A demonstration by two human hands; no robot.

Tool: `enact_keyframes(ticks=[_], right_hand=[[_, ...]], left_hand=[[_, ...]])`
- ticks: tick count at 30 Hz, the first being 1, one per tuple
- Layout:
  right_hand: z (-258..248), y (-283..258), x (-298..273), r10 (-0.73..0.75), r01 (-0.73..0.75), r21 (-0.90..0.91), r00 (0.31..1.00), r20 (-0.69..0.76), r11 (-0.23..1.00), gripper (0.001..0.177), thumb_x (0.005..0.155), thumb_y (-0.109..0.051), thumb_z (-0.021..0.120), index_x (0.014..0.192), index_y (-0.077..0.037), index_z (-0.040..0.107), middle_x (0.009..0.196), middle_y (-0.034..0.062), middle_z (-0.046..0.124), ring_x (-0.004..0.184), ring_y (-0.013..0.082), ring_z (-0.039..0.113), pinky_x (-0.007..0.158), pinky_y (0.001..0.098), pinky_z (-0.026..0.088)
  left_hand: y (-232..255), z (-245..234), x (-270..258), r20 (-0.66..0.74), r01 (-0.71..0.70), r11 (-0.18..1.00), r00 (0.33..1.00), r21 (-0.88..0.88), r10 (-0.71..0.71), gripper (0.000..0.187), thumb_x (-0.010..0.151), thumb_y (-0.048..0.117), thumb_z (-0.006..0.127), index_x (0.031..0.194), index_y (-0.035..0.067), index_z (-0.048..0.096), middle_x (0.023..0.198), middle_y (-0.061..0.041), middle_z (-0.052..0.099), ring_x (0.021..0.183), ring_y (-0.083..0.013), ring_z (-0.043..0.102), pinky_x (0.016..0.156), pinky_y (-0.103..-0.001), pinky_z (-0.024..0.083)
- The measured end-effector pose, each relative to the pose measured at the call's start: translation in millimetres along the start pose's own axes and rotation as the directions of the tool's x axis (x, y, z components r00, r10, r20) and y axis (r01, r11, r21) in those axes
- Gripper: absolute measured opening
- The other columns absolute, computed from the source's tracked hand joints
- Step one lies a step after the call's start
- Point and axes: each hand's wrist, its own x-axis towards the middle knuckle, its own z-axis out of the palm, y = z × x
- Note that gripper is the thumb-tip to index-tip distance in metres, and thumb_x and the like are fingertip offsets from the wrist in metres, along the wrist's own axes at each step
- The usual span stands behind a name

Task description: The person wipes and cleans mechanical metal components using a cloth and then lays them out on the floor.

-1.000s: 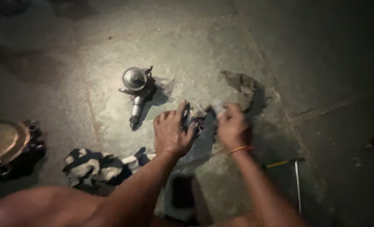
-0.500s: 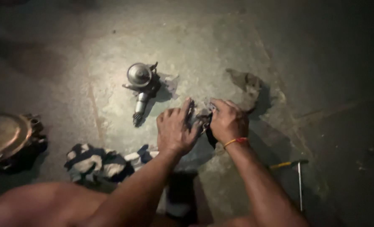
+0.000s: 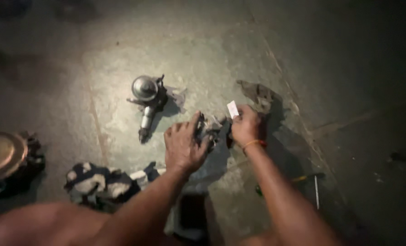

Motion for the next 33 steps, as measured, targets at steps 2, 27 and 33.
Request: enact_keyframes(ticks=[2,27,33], right_hand=[[-0.8,9.6,-32.0,0.088,-0.093,0.04,0.991,0.103,0.995,0.022,0.085,-0.01,0.068,0.106,-0.006,0.069,0.095,0.018,0.074,0.089,0.0362,0.073,0.079,0.0447,0.056],[-57.7,-95.1,-39.2,-0.345,0.364,-0.178,0.93,0.129,0.914,0.027,0.091,-0.019,0.066,0.118,-0.019,0.068,0.1,0.0142,0.073,0.09,0.0421,0.07,0.074,0.051,0.055],[-44.8,-84.9,17.7,-0.404,0.51,-0.438,0.858,0.315,0.741,0.014,0.101,-0.012,0.06,0.112,-0.015,0.068,0.102,0.0138,0.074,0.088,0.0395,0.07,0.078,0.0535,0.054]], left_hand=[[0.4,-1.7,-1.5,-0.045,0.009,1.0,0.999,-0.012,-0.009,0.077,0.08,0.038,0.074,0.147,0.014,0.046,0.121,-0.015,0.066,0.121,-0.0369,0.054,0.107,-0.052,0.031],[2.0,-8.0,-0.7,-0.003,0.129,0.978,0.991,-0.162,-0.132,0.087,0.065,0.04,0.082,0.135,0.001,0.048,0.112,-0.021,0.066,0.108,-0.0368,0.061,0.098,-0.048,0.04],[1.8,-13.7,1.4,0.063,0.186,0.971,0.982,-0.151,-0.178,0.083,0.068,0.042,0.079,0.135,0.003,0.048,0.113,-0.018,0.068,0.111,-0.0345,0.061,0.101,-0.046,0.04]])
